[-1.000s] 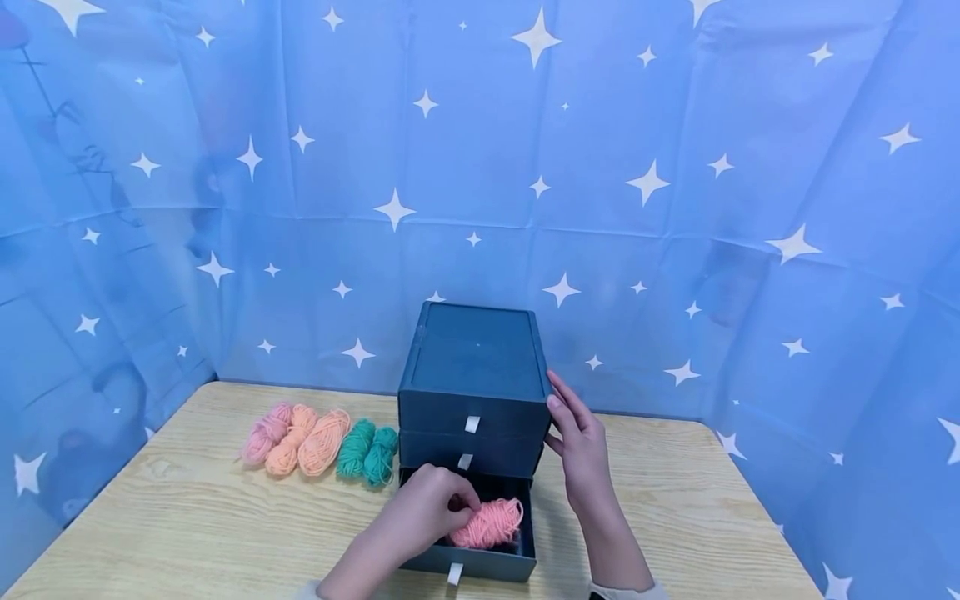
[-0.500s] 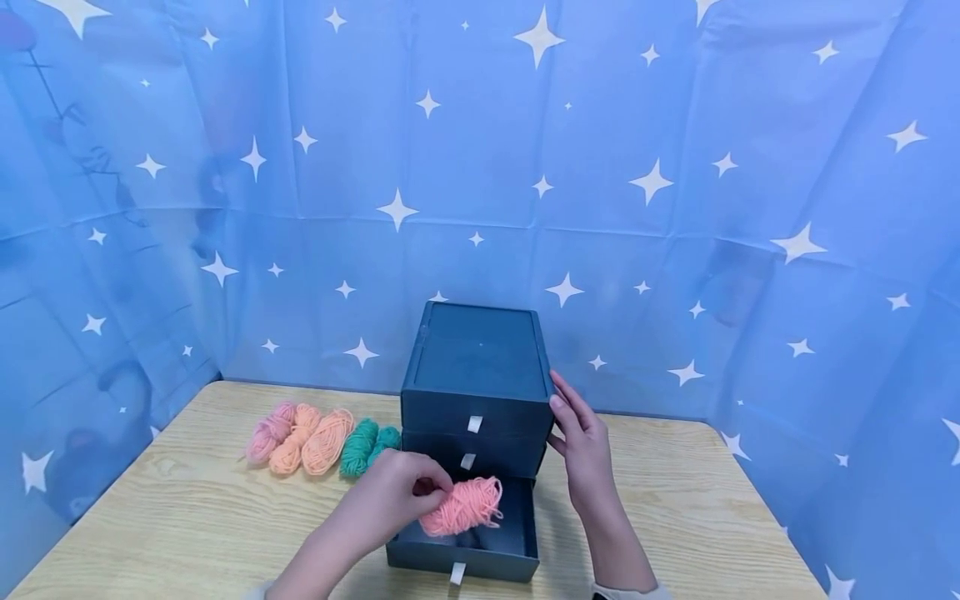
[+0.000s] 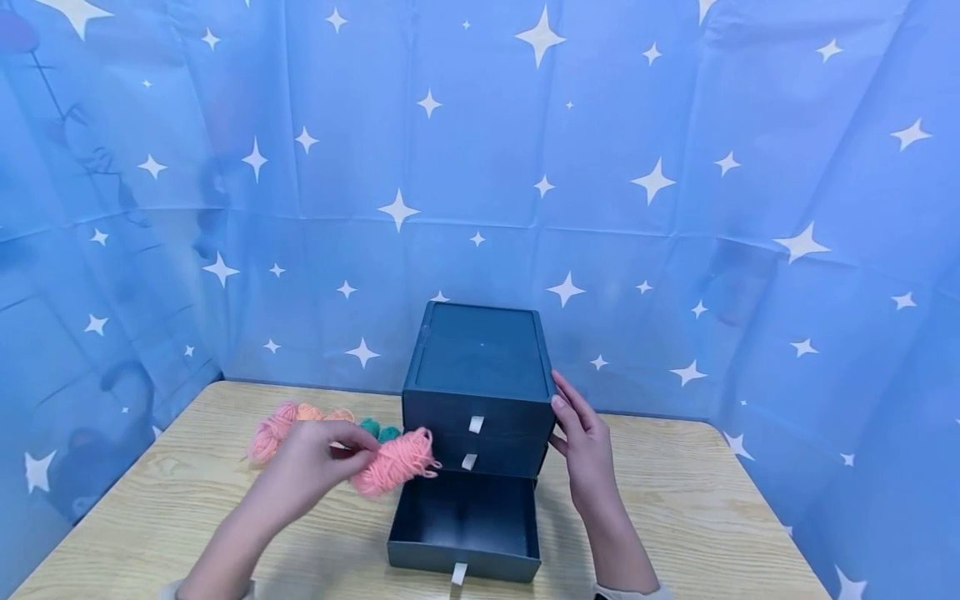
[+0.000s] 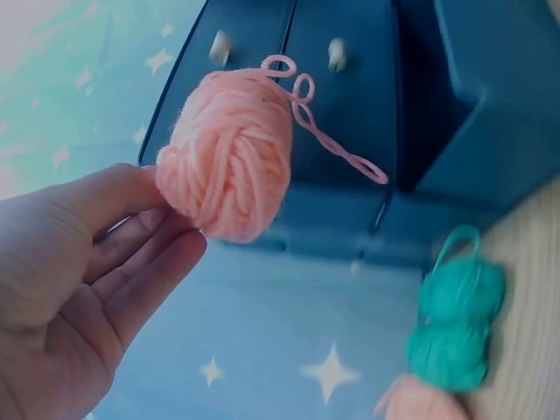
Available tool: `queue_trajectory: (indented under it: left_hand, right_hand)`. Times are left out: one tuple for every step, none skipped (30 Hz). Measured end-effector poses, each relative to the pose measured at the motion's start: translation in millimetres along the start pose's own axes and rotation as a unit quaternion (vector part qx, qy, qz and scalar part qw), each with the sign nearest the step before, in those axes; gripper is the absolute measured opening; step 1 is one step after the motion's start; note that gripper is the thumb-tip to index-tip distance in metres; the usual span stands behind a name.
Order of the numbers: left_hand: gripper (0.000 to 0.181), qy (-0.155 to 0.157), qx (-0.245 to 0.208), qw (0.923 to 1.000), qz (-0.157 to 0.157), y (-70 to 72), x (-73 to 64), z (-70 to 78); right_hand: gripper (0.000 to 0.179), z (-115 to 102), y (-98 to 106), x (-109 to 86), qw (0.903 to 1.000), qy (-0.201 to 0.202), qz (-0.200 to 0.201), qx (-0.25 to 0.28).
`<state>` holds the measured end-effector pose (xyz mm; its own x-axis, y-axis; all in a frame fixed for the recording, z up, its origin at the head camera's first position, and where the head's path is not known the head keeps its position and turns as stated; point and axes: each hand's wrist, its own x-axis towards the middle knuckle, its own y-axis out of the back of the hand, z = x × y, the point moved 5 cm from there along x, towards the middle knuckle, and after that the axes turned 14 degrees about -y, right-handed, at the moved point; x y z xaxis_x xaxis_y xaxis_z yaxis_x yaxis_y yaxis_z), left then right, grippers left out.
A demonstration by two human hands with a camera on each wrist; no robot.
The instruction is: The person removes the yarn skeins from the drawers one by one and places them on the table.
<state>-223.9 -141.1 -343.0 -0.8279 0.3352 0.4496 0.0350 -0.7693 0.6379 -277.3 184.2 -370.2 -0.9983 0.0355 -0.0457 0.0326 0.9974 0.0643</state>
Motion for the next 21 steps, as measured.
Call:
queue_trajectory:
  left_hand:
    - [0.013, 0.0, 0.011, 0.9998, 0.014, 6.3, -0.7, -3.1]
    - [0.014, 0.0, 0.019, 0.9994, 0.028, 12.3, -1.6, -6.6]
    - [0.013, 0.0, 0.029, 0.9988, 0.039, 18.0, -2.3, -10.5]
    - [0.013, 0.0, 0.038, 0.998, 0.05, 23.6, -3.1, -14.3]
    - [0.012, -0.001, 0.05, 0.9969, 0.06, 28.8, -3.8, -18.2]
    - [0.011, -0.002, 0.06, 0.9959, 0.068, 33.8, -4.7, -22.6]
    - [0.009, 0.0, 0.068, 0.9949, 0.075, 38.4, -5.4, -27.4]
    - [0.008, 0.003, 0.073, 0.9942, 0.079, 42.6, -6.2, -32.4]
    - [0.007, 0.005, 0.079, 0.9934, 0.083, 46.5, -7.0, -37.3]
    - [0.007, 0.006, 0.086, 0.9924, 0.088, 50.1, -7.8, -42.4]
    - [0.007, 0.007, 0.093, 0.9914, 0.092, 53.3, -8.5, -47.6]
    - [0.007, 0.008, 0.101, 0.9901, 0.097, 56.5, -9.1, -52.7]
    - [0.007, 0.006, 0.108, 0.9888, 0.103, 59.4, -9.6, -58.0]
    - [0.007, 0.006, 0.117, 0.9872, 0.108, 62.2, -10.1, -63.4]
    - [0.007, 0.006, 0.124, 0.9858, 0.114, 64.8, -10.5, -68.7]
    - [0.007, 0.006, 0.13, 0.9844, 0.118, 67.2, -10.9, -74.3]
    - [0.007, 0.006, 0.139, 0.9826, 0.123, 69.7, -11.1, -79.7]
    - [0.007, 0.007, 0.144, 0.9813, 0.127, 72.1, -11.5, -85.5]
    - [0.007, 0.007, 0.151, 0.9796, 0.132, 74.4, -12.0, -91.6]
    - [0.008, 0.009, 0.157, 0.9782, 0.135, 76.6, -12.8, -98.4]
    - [0.008, 0.011, 0.163, 0.9768, 0.138, 78.7, -13.9, -105.4]
  right_hand:
    - [0.05, 0, 0, -0.1, 1.0, -0.001, 0.0, 0.0]
    - [0.05, 0, 0, -0.2, 1.0, -0.001, -0.001, 0.0]
    - [0.05, 0, 0, -0.2, 1.0, -0.001, -0.001, 0.0]
    - [0.05, 0, 0, -0.3, 1.0, -0.001, -0.001, 0.0]
    - [0.049, 0, 0, -0.3, 1.0, -0.001, -0.001, 0.0]
    - [0.049, 0, 0, -0.3, 1.0, -0.001, 0.0, 0.0]
    - [0.049, 0, 0, -0.3, 1.0, -0.001, 0.0, -0.001]
    - [0.049, 0, 0, -0.3, 1.0, 0.0, 0.0, -0.001]
    - [0.049, 0, 0, -0.2, 1.0, 0.0, 0.0, 0.0]
    - [0.049, 0, 0, -0.2, 1.0, 0.001, 0.0, 0.0]
    - [0.049, 0, 0, -0.1, 1.0, 0.001, 0.0, -0.001]
    - [0.05, 0, 0, 0.0, 1.0, 0.001, 0.0, -0.001]
    - [0.05, 0, -1, 0.0, 1.0, 0.002, 0.0, -0.001]
    - [0.05, 0, -1, 0.0, 1.0, 0.002, 0.0, -0.001]
    - [0.05, 1, -1, 0.1, 1.0, 0.001, 0.0, 0.0]
    - [0.05, 1, -1, 0.1, 1.0, 0.001, 0.001, -0.001]
    - [0.049, 1, -1, 0.1, 1.0, 0.001, 0.002, -0.001]
    - [0.049, 1, -1, 0.1, 1.0, 0.001, 0.003, -0.001]
    - [0.049, 1, -1, 0.0, 1.0, 0.001, 0.003, -0.001]
    - [0.048, 1, -2, -0.1, 1.0, 0.001, 0.004, -0.001]
    - [0.048, 1, -2, -0.1, 1.0, 0.001, 0.006, -0.002]
